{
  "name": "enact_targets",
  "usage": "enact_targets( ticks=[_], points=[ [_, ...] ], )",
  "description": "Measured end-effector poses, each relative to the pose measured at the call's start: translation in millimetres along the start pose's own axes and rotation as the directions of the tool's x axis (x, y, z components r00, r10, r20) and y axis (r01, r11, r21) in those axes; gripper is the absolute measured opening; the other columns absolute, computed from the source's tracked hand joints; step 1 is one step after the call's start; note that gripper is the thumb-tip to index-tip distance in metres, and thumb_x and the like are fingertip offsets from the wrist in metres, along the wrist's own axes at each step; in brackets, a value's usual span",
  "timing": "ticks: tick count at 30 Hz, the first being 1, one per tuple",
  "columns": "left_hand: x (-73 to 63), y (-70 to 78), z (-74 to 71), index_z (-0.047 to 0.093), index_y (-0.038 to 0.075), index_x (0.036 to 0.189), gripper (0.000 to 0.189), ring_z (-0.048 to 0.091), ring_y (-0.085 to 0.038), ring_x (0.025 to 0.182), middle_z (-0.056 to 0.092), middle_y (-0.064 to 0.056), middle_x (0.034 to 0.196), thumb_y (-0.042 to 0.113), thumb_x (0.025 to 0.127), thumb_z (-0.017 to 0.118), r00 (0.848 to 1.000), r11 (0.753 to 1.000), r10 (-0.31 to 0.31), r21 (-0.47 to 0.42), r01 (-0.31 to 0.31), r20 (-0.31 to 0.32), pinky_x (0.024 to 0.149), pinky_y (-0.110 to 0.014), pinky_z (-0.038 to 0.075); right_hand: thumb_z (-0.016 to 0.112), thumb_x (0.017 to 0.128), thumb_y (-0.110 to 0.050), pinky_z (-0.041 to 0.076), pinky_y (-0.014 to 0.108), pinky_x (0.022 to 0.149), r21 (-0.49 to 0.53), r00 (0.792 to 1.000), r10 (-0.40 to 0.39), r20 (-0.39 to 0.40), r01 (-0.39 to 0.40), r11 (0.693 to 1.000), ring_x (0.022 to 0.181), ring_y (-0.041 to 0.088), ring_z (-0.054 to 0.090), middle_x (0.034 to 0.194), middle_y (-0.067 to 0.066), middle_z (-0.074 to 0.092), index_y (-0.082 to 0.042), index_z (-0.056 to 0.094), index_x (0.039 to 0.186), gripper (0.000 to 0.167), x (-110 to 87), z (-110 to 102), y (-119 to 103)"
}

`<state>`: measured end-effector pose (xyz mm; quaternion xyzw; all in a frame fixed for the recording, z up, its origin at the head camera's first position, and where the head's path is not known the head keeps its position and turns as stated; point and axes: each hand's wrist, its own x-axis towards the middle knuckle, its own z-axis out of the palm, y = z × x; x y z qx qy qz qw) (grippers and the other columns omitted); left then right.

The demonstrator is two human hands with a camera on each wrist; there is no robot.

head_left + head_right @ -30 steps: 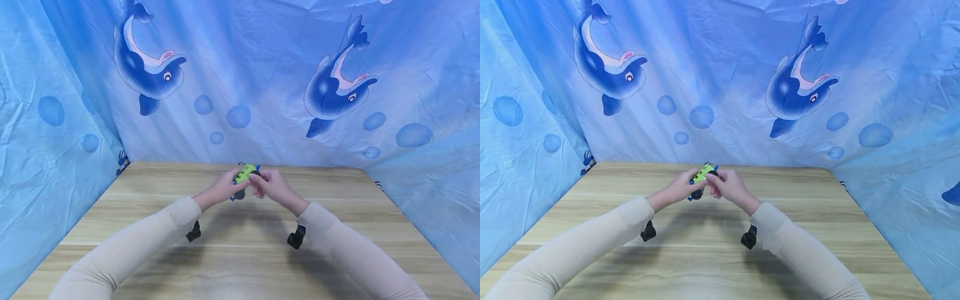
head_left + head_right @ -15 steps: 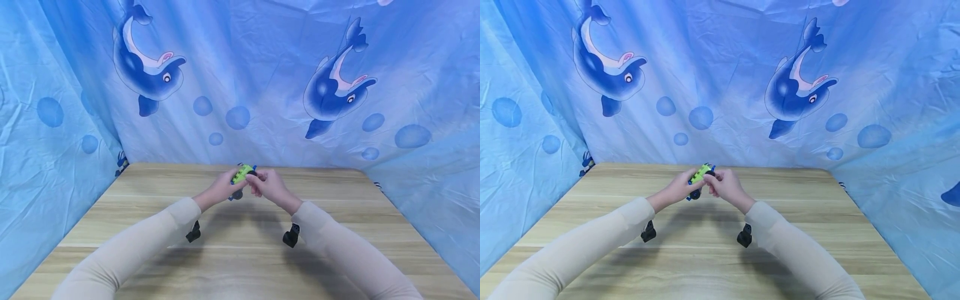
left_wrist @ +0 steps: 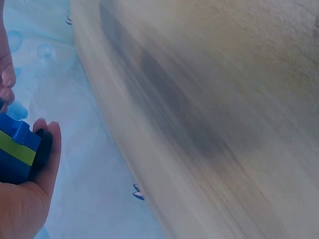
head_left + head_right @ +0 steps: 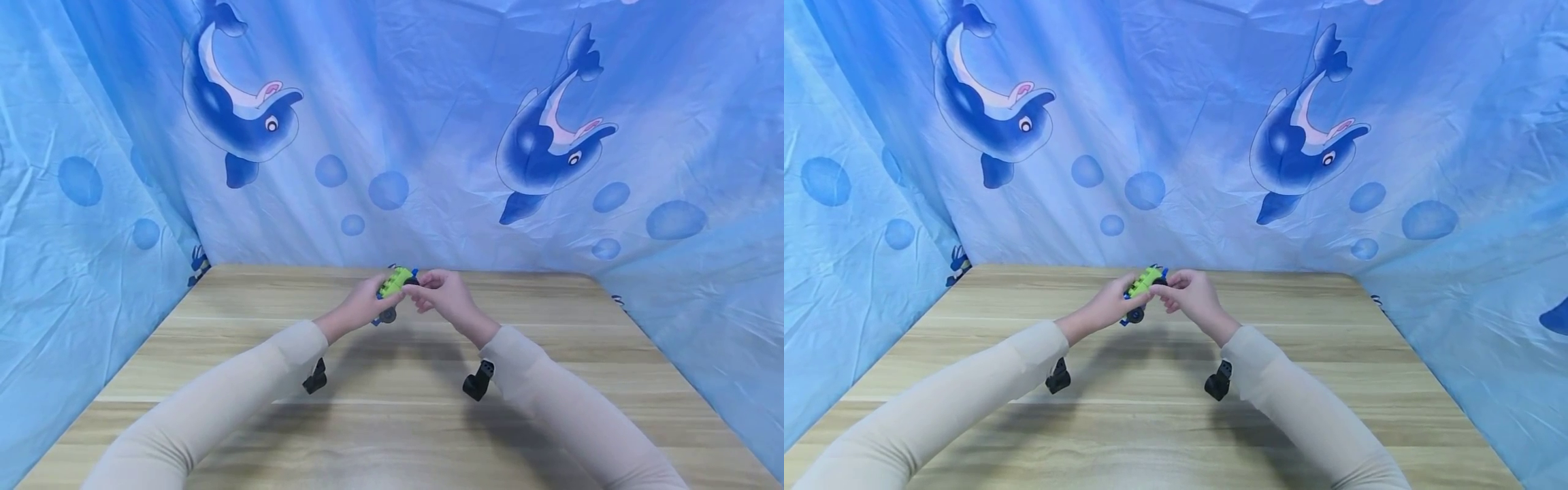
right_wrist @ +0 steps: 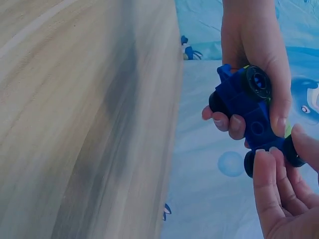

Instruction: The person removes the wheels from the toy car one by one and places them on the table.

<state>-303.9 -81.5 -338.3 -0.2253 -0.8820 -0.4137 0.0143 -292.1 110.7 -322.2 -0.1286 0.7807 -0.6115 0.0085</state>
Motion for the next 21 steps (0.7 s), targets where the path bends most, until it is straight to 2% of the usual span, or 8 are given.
enact_targets(
  ticks=[3,6,12,15,19,21],
  points=[
    [0.0,-1.2,1.0,0.05,0.008,0.134,0.047,0.054,-0.015,0.071,0.056,-0.009,0.089,0.036,0.097,0.057,1.0,1.0,-0.011,-0.008,0.011,0.006,0.061,-0.026,0.046,0.078,0.082,-0.02,0.059,0.039,0.068,0.047,0.999,0.023,-0.03,-0.021,0.999,0.067,0.024,0.068,0.081,0.016,0.072,0.001,0.063,0.09,0.027,-1.3,-0.8,-1.1],
    [-0.4,-2.5,2.2,0.049,0.007,0.135,0.048,0.056,-0.015,0.073,0.058,-0.009,0.093,0.037,0.098,0.056,0.999,0.999,-0.035,-0.031,0.035,0.006,0.063,-0.026,0.047,0.075,0.085,-0.016,0.059,0.036,0.067,0.078,0.999,0.034,-0.03,-0.031,0.996,0.067,0.022,0.069,0.081,0.015,0.072,0.005,0.063,0.095,0.026,-2.0,-1.4,-1.2],
    [-3.7,-7.7,2.8,0.05,0.004,0.122,0.042,0.06,-0.018,0.077,0.06,-0.012,0.098,0.039,0.099,0.054,0.992,0.985,-0.13,-0.114,0.13,0.006,0.064,-0.028,0.051,0.066,0.092,-0.014,0.059,0.034,0.069,0.142,0.998,0.056,-0.03,-0.051,0.989,0.07,0.017,0.069,0.087,0.015,0.072,0.009,0.064,0.107,0.027,-1.2,-4.1,-0.8],
    [-6.6,-10.3,0.9,0.048,0.005,0.129,0.048,0.061,-0.02,0.085,0.061,-0.013,0.105,0.042,0.099,0.052,0.989,0.982,-0.15,-0.12,0.149,0.001,0.071,-0.031,0.052,0.065,0.093,-0.015,0.059,0.032,0.072,0.165,0.994,0.094,-0.05,-0.085,0.983,0.076,0.018,0.069,0.086,0.012,0.072,0.008,0.065,0.11,0.029,0.4,-6.1,0.1],
    [-9.0,-15.6,-2.0,0.039,0.007,0.142,0.06,0.06,-0.024,0.099,0.059,-0.014,0.118,0.048,0.099,0.048,0.987,0.981,-0.16,-0.112,0.161,0.012,0.085,-0.038,0.052,0.065,0.093,-0.011,0.058,0.03,0.074,0.2,0.986,0.152,-0.062,-0.136,0.97,0.073,0.015,0.069,0.078,0.003,0.07,0.009,0.064,0.113,0.028,4.1,-9.0,4.9],
    [-10.0,-18.1,-3.6,0.036,0.009,0.146,0.064,0.06,-0.025,0.102,0.058,-0.015,0.123,0.05,0.099,0.047,0.986,0.98,-0.167,-0.107,0.168,0.021,0.088,-0.041,0.051,0.065,0.092,-0.008,0.058,0.029,0.073,0.205,0.982,0.173,-0.071,-0.156,0.966,0.069,0.013,0.068,0.082,0.009,0.071,0.01,0.062,0.113,0.027,5.3,-9.7,8.4]
  ],
)
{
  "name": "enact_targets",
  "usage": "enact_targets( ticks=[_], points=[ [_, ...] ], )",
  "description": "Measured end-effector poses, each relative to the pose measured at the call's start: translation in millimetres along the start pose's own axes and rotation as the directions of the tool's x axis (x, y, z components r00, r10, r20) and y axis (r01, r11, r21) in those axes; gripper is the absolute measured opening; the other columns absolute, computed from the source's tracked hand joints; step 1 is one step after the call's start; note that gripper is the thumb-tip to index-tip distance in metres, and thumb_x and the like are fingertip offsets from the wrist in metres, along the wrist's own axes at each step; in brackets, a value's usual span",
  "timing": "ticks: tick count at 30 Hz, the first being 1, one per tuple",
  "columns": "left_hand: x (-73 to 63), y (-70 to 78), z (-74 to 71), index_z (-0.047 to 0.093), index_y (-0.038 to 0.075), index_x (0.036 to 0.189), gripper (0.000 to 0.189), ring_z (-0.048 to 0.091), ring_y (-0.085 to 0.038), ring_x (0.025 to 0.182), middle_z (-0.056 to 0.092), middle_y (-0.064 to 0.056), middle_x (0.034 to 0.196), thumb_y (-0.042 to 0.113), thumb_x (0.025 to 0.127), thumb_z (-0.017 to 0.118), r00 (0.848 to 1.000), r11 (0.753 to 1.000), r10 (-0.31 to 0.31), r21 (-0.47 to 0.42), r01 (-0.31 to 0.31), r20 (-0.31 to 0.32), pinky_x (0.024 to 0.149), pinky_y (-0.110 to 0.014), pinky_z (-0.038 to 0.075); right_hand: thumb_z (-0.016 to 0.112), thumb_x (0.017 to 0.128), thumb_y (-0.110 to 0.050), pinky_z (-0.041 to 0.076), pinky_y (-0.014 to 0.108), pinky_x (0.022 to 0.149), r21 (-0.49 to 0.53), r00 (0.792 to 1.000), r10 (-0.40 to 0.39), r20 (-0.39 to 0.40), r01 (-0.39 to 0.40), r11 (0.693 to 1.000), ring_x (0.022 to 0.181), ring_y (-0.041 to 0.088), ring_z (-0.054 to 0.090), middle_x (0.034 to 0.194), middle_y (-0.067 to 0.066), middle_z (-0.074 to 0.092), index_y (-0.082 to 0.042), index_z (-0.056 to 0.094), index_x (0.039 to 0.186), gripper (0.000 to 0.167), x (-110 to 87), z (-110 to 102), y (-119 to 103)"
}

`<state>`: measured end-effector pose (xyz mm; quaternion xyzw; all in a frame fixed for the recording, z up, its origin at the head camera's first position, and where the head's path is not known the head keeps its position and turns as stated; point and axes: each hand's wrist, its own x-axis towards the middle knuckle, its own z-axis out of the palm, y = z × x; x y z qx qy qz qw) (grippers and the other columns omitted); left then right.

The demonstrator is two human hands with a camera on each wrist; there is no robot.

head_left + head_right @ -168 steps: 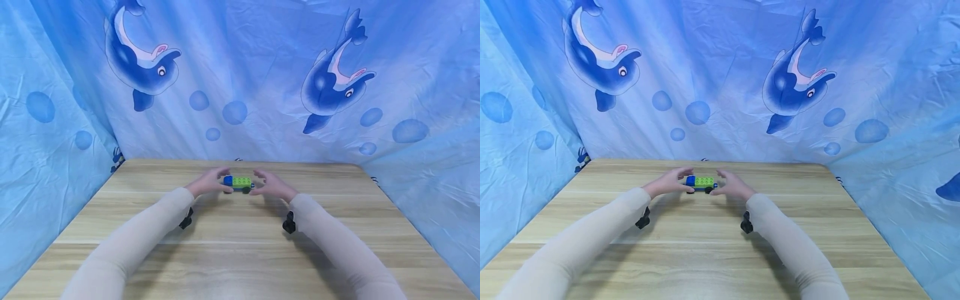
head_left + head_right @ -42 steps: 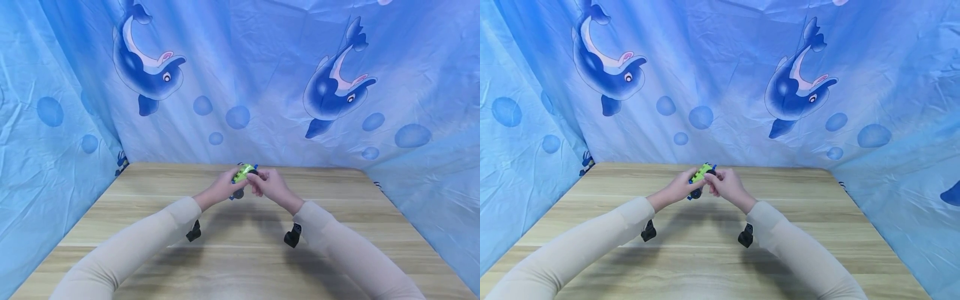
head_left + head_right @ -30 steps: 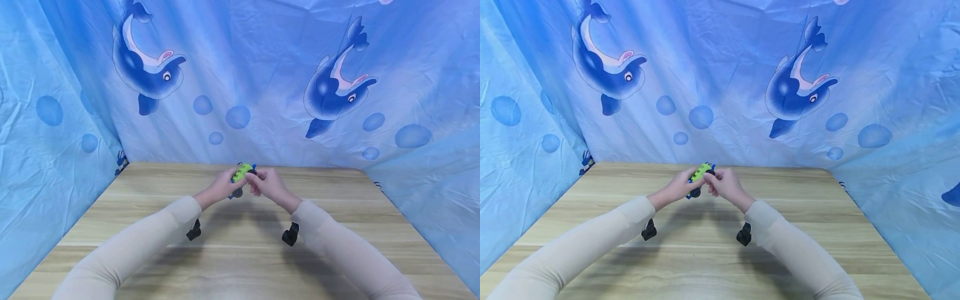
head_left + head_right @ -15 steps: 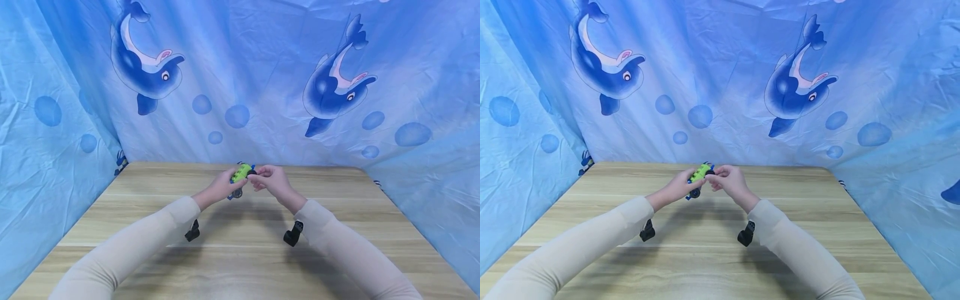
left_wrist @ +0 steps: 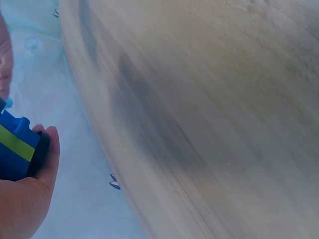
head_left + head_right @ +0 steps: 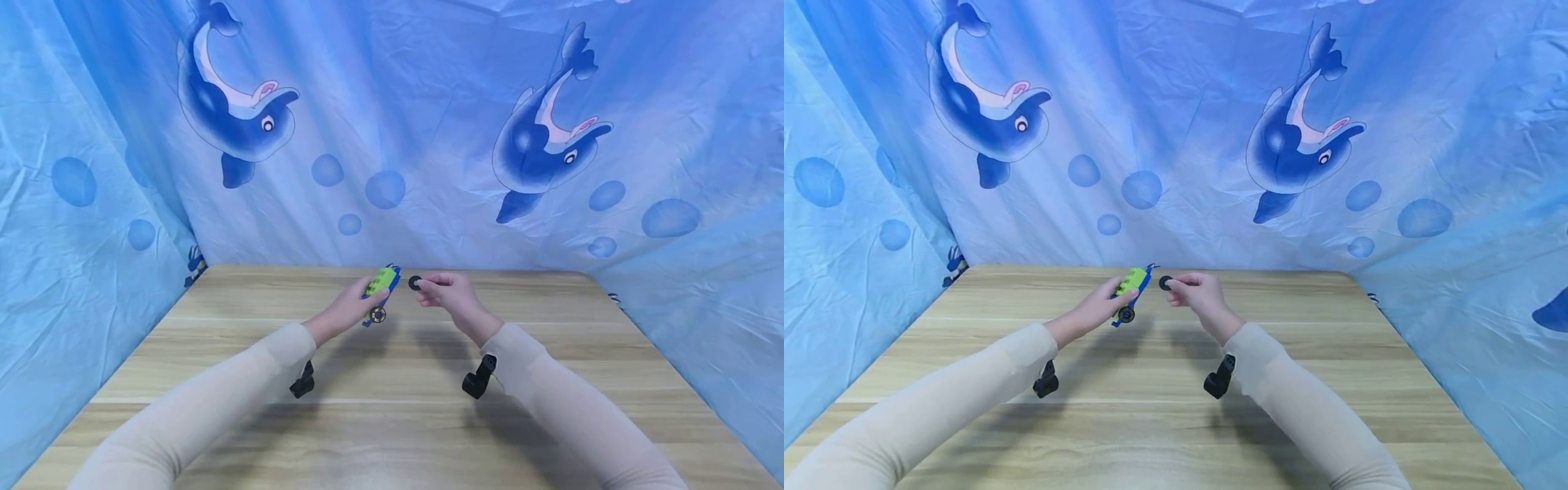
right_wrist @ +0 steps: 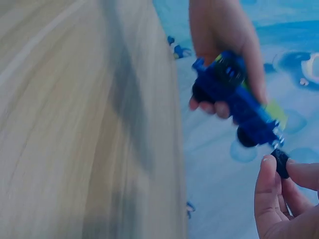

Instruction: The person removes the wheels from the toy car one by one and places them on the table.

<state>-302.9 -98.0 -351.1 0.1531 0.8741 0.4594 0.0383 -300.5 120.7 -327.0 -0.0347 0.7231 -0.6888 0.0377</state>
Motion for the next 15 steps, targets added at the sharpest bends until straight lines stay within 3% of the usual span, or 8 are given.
enact_targets(
  ticks=[6,11,15],
  points=[
    [-1.6,-4.0,-5.6,0.03,0.008,0.15,0.067,0.058,-0.028,0.112,0.053,-0.017,0.131,0.05,0.1,0.044,0.999,1.0,-0.005,-0.015,0.005,0.032,0.097,-0.047,0.047,0.065,0.09,-0.001,0.058,0.025,0.068,0.027,0.997,0.072,-0.039,-0.071,0.997,0.065,0.013,0.068,0.091,0.016,0.071,0.011,0.061,0.111,0.025,9.9,-2.5,10.4],
    [-3.6,-3.9,-8.2,0.028,0.008,0.15,0.062,0.054,-0.031,0.118,0.049,-0.018,0.135,0.046,0.102,0.042,0.998,0.998,-0.015,-0.066,0.019,0.06,0.102,-0.05,0.042,0.065,0.089,0.001,0.058,0.025,0.074,0.084,0.985,0.167,-0.042,-0.163,0.983,0.068,0.013,0.069,0.104,0.024,0.07,0.011,0.06,0.118,0.03,22.3,-5.1,21.9],
    [-3.2,-4.4,-6.9,0.032,0.007,0.148,0.06,0.055,-0.03,0.117,0.051,-0.018,0.133,0.044,0.102,0.043,0.998,0.999,-0.012,-0.052,0.015,0.059,0.101,-0.048,0.043,0.064,0.089,0.002,0.057,0.024,0.075,0.091,0.974,0.219,-0.066,-0.213,0.973,0.066,0.01,0.069,0.113,0.027,0.067,0.011,0.059,0.122,0.034,32.5,-8.3,35.3]
  ],
)
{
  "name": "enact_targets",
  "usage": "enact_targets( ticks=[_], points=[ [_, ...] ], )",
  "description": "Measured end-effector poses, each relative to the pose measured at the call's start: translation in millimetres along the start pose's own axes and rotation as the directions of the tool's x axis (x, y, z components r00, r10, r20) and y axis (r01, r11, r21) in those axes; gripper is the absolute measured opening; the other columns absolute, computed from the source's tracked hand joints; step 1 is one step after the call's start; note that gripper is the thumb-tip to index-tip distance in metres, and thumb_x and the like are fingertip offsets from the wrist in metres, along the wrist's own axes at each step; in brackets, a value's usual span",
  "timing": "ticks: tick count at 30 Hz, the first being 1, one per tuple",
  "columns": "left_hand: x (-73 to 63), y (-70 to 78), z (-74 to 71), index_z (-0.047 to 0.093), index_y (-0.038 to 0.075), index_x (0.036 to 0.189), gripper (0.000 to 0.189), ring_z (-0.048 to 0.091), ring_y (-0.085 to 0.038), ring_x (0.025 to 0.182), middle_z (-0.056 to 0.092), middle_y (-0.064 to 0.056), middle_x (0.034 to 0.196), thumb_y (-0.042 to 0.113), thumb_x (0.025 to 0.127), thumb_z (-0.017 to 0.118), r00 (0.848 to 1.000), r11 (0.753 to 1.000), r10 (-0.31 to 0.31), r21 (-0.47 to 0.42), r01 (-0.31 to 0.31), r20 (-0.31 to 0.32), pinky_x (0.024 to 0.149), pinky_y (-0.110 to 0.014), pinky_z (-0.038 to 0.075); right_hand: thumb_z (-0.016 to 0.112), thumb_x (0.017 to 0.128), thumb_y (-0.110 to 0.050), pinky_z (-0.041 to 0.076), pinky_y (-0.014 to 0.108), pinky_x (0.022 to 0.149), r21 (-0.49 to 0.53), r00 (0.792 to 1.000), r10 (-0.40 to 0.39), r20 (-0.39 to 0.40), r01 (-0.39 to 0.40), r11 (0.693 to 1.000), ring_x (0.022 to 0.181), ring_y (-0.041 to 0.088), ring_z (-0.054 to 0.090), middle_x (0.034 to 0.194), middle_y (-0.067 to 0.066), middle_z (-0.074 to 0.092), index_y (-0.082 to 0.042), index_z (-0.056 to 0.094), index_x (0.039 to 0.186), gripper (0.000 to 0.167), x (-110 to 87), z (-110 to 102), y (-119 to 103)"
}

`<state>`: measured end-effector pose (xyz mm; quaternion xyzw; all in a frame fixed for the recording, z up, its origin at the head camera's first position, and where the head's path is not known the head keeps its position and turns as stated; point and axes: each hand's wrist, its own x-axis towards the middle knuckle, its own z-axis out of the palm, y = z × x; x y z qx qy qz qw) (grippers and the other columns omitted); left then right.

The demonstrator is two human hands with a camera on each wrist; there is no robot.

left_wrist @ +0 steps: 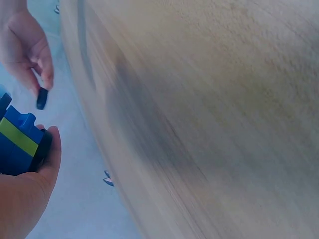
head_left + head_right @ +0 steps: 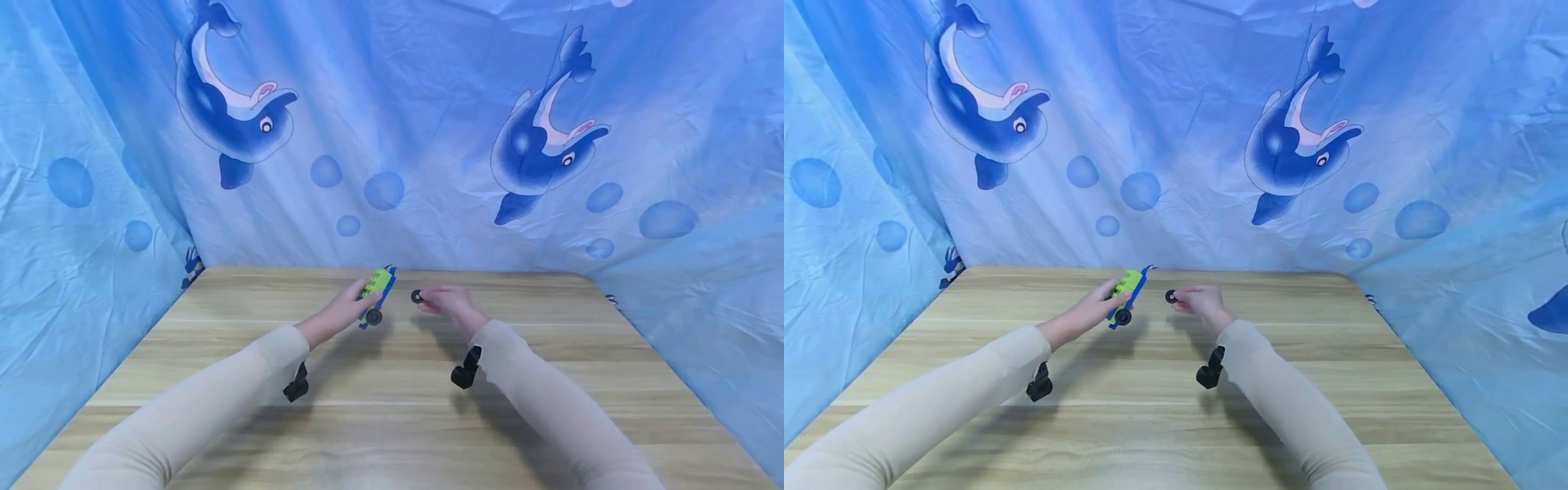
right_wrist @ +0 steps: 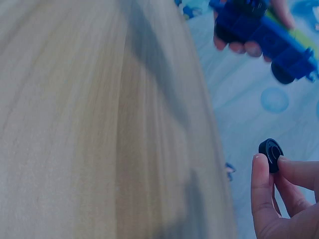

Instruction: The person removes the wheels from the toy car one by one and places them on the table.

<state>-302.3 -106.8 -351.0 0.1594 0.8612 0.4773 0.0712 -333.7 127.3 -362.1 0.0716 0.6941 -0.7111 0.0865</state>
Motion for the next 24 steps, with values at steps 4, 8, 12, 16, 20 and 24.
enact_targets(
  ticks=[4,8,12,16,20,24],
  points=[
    [-0.2,-0.6,1.4,0.035,0.004,0.145,0.059,0.057,-0.028,0.11,0.054,-0.019,0.128,0.043,0.102,0.044,1.0,1.0,0.0,0.017,0.0,-0.002,0.096,-0.045,0.047,0.065,0.088,0.004,0.057,0.022,0.069,-0.004,0.999,0.011,-0.035,-0.011,1.0,0.06,0.009,0.068,0.103,0.026,0.07,0.014,0.058,0.122,0.035,11.6,-0.3,10.6],
    [0.1,0.0,2.3,0.036,0.006,0.145,0.058,0.058,-0.025,0.106,0.055,-0.017,0.125,0.043,0.102,0.044,1.0,1.0,-0.011,0.006,0.011,-0.008,0.092,-0.042,0.048,0.065,0.087,0.004,0.056,0.021,0.064,0.014,0.997,0.043,-0.064,-0.043,0.999,0.058,0.01,0.067,0.089,0.02,0.073,0.012,0.06,0.119,0.034,21.6,0.7,17.9],
    [-0.2,0.2,2.1,0.036,0.007,0.145,0.057,0.059,-0.024,0.104,0.056,-0.015,0.124,0.044,0.102,0.044,1.0,1.0,-0.012,-0.004,0.012,-0.005,0.089,-0.04,0.049,0.065,0.087,0.003,0.057,0.022,0.065,0.017,0.994,0.067,-0.086,-0.065,0.998,0.058,0.011,0.067,0.094,0.022,0.072,0.012,0.061,0.117,0.032,30.0,3.5,23.6],
    [-0.9,0.1,2.1,0.039,0.007,0.143,0.057,0.06,-0.023,0.101,0.057,-0.015,0.12,0.045,0.101,0.044,1.0,1.0,-0.01,-0.009,0.01,-0.006,0.086,-0.038,0.05,0.067,0.086,0.001,0.057,0.023,0.067,-0.048,0.988,0.08,-0.129,-0.087,0.995,0.056,0.01,0.067,0.104,0.025,0.07,0.013,0.059,0.118,0.035,34.9,7.4,28.1],
    [0.2,-1.3,2.2,0.04,0.005,0.142,0.057,0.06,-0.023,0.1,0.058,-0.015,0.119,0.045,0.101,0.044,1.0,1.0,-0.01,-0.004,0.01,0.0,0.086,-0.038,0.05,0.068,0.085,-0.001,0.057,0.022,0.065,-0.13,0.98,0.076,-0.185,-0.101,0.986,0.053,0.008,0.066,0.107,0.026,0.069,0.013,0.057,0.12,0.039,36.3,11.4,29.9],
    [0.1,0.6,2.1,0.037,0.007,0.146,0.06,0.059,-0.025,0.107,0.056,-0.016,0.125,0.046,0.101,0.044,1.0,1.0,-0.017,0.007,0.018,-0.01,0.092,-0.043,0.049,0.068,0.082,0.002,0.055,0.02,0.057,-0.19,0.97,0.062,-0.233,-0.108,0.976,0.05,0.009,0.065,0.099,0.026,0.071,0.015,0.055,0.118,0.041,40.9,15.0,29.6]
  ],
)
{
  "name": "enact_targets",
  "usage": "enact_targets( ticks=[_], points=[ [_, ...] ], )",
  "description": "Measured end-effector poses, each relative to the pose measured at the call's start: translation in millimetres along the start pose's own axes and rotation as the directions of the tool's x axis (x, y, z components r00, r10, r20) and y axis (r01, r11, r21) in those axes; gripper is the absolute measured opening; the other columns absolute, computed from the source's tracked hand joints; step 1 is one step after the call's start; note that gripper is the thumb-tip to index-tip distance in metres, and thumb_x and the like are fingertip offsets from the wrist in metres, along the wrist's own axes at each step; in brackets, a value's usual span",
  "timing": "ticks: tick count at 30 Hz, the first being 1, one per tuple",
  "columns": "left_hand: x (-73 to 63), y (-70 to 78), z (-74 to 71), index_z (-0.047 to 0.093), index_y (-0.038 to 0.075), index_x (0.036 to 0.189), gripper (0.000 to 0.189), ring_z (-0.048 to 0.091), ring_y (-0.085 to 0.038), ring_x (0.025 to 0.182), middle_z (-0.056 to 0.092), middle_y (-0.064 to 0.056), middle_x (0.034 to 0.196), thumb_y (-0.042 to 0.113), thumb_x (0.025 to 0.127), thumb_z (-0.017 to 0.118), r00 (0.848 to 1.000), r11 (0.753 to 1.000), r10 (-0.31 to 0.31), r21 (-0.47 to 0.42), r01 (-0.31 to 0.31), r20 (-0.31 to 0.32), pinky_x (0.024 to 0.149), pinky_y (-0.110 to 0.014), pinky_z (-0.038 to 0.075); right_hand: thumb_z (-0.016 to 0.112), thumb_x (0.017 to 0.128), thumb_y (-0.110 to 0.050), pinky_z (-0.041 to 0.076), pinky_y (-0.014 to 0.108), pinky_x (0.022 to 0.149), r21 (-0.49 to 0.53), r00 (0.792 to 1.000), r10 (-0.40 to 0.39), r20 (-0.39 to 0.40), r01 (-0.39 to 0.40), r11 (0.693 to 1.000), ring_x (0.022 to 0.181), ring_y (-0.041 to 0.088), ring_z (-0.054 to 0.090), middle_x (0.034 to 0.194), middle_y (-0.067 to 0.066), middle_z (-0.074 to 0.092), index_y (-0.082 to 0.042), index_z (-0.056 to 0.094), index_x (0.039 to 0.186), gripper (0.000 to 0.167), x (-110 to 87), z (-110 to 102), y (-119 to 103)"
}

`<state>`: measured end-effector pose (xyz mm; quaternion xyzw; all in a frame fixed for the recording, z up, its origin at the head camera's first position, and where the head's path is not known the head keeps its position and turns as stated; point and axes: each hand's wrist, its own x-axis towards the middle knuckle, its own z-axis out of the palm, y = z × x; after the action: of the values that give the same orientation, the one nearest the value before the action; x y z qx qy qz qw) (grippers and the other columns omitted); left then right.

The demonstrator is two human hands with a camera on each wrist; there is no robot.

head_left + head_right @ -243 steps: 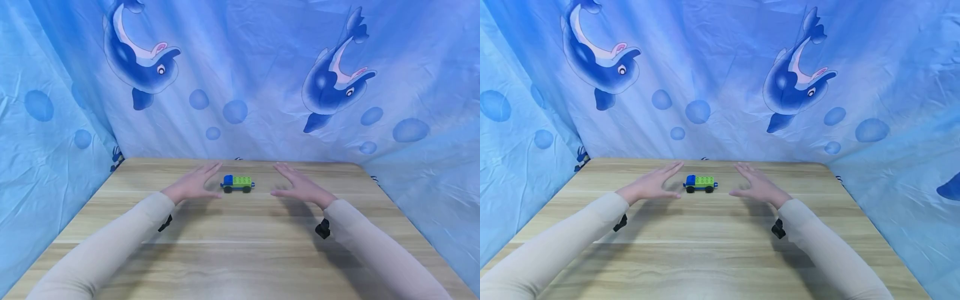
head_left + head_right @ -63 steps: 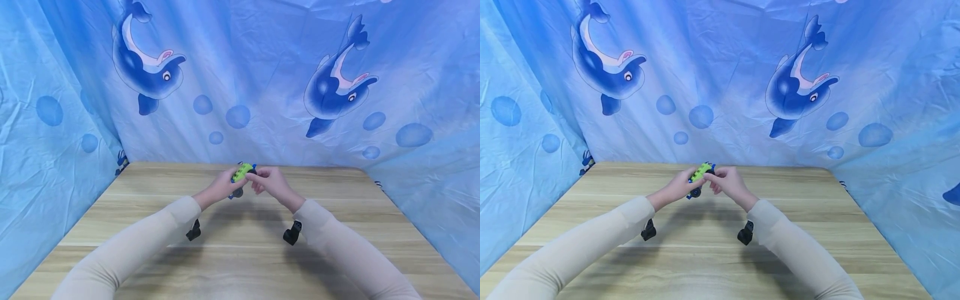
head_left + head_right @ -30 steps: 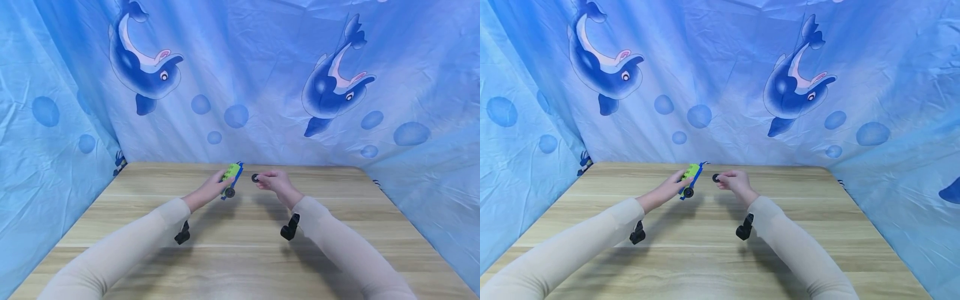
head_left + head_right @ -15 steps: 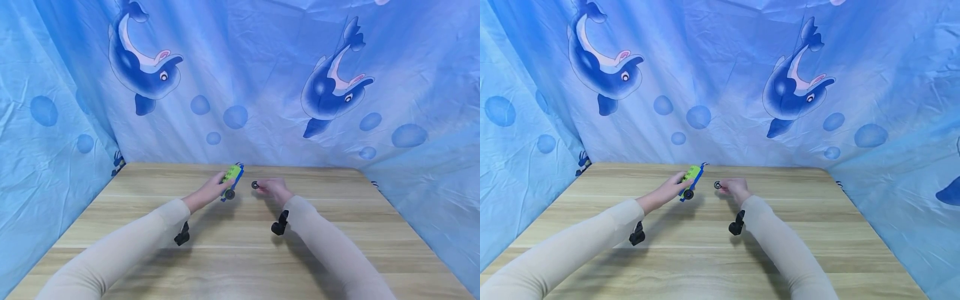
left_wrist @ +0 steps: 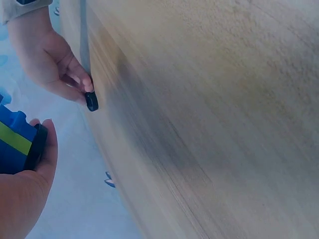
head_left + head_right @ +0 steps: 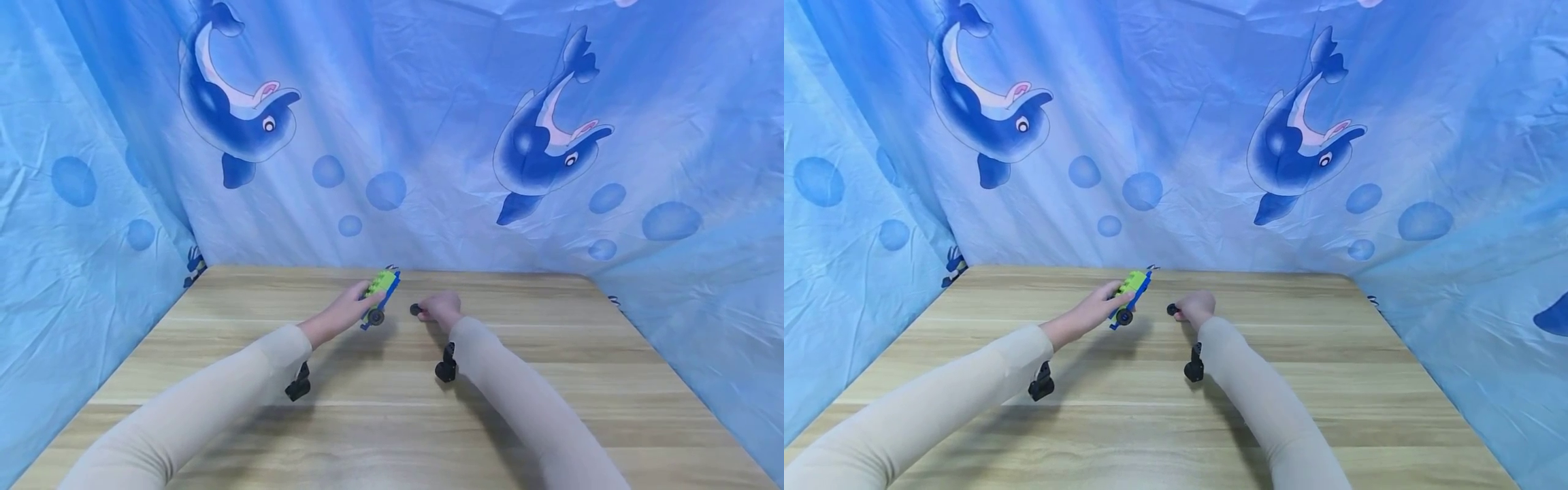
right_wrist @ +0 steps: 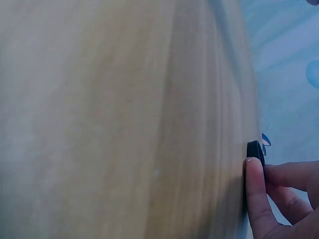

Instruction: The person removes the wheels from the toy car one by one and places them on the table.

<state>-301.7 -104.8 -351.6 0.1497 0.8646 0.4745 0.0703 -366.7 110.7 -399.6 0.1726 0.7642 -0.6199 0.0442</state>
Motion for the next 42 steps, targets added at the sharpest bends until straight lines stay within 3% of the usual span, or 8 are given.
enact_targets(
  ticks=[5,8,18,23,28,35,40,42],
  points=[
    [-1.1,1.1,0.3,0.036,0.008,0.147,0.061,0.058,-0.026,0.109,0.055,-0.016,0.127,0.047,0.1,0.045,1.0,1.0,0.005,0.013,-0.005,-0.002,0.094,-0.044,0.048,0.071,0.078,0.002,0.052,0.019,0.05,-0.08,0.998,0.012,-0.054,-0.016,0.997,0.048,0.01,0.065,0.07,0.016,0.071,0.015,0.058,0.113,0.04,4.0,1.6,-2.9],
    [-1.3,-1.1,1.2,0.038,0.007,0.144,0.061,0.059,-0.025,0.106,0.056,-0.016,0.124,0.046,0.099,0.049,1.0,1.0,0.006,0.016,-0.006,0.005,0.092,-0.042,0.05,0.071,0.078,0.001,0.053,0.019,0.052,-0.088,0.999,0.014,-0.049,-0.018,0.996,0.049,0.01,0.066,0.062,0.011,0.069,0.015,0.058,0.114,0.041,3.9,0.0,-2.6],
    [-1.9,2.3,5.8,0.039,0.004,0.144,0.065,0.059,-0.024,0.107,0.058,-0.015,0.125,0.043,0.096,0.057,1.0,1.0,-0.026,0.01,0.026,0.016,0.093,-0.043,0.049,0.063,0.081,0.009,0.057,0.027,0.079,0.076,0.99,0.007,0.144,-0.019,0.997,0.075,0.018,0.072,0.105,0.025,0.069,0.014,0.058,0.117,0.036,-5.8,-16.3,1.2],
    [0.3,2.1,5.2,0.035,0.005,0.147,0.068,0.059,-0.023,0.105,0.057,-0.014,0.124,0.045,0.097,0.055,0.998,0.999,-0.043,-0.001,0.043,0.05,0.089,-0.04,0.05,0.062,0.085,0.006,0.055,0.032,0.088,0.041,0.978,-0.024,0.205,0.016,0.999,0.094,0.026,0.071,0.11,0.026,0.067,0.013,0.06,0.115,0.031,-12.9,-23.9,0.4],
    [3.6,3.2,7.9,0.032,0.005,0.148,0.068,0.058,-0.023,0.105,0.057,-0.014,0.122,0.044,0.098,0.053,0.996,0.999,-0.043,-0.02,0.045,0.082,0.087,-0.037,0.049,0.059,0.092,-0.005,0.052,0.034,0.093,-0.062,0.949,-0.073,0.308,0.096,0.993,0.097,0.025,0.067,0.112,0.021,0.066,0.009,0.061,0.116,0.028,-20.8,-38.2,1.2],
    [3.9,4.3,9.1,0.037,0.005,0.144,0.064,0.058,-0.021,0.097,0.057,-0.014,0.117,0.044,0.097,0.054,0.997,0.999,-0.039,-0.018,0.041,0.061,0.078,-0.03,0.049,0.054,0.096,-0.005,0.048,0.04,0.1,-0.058,0.884,-0.135,0.448,0.179,0.982,0.109,0.034,0.063,0.12,0.028,0.062,0.012,0.054,0.125,0.034,-38.6,-46.8,-13.0],
    [6.8,4.9,10.6,0.041,0.005,0.14,0.062,0.058,-0.02,0.091,0.058,-0.013,0.111,0.046,0.096,0.055,0.998,1.0,-0.03,-0.007,0.031,0.052,0.072,-0.028,0.049,0.055,0.096,-0.006,0.052,0.039,0.094,-0.011,0.847,-0.164,0.506,0.197,0.98,0.093,0.025,0.069,0.111,0.027,0.065,0.015,0.054,0.124,0.035,-54.7,-46.4,-23.1],
    [7.8,4.0,11.7,0.042,0.003,0.139,0.062,0.058,-0.02,0.091,0.058,-0.013,0.11,0.045,0.096,0.055,0.999,1.0,-0.024,0.007,0.024,0.048,0.073,-0.029,0.049,0.055,0.096,-0.005,0.052,0.04,0.093,0.004,0.821,-0.179,0.543,0.211,0.977,0.09,0.024,0.07,0.111,0.03,0.065,0.017,0.054,0.123,0.035,-61.5,-45.3,-25.6]
  ],
)
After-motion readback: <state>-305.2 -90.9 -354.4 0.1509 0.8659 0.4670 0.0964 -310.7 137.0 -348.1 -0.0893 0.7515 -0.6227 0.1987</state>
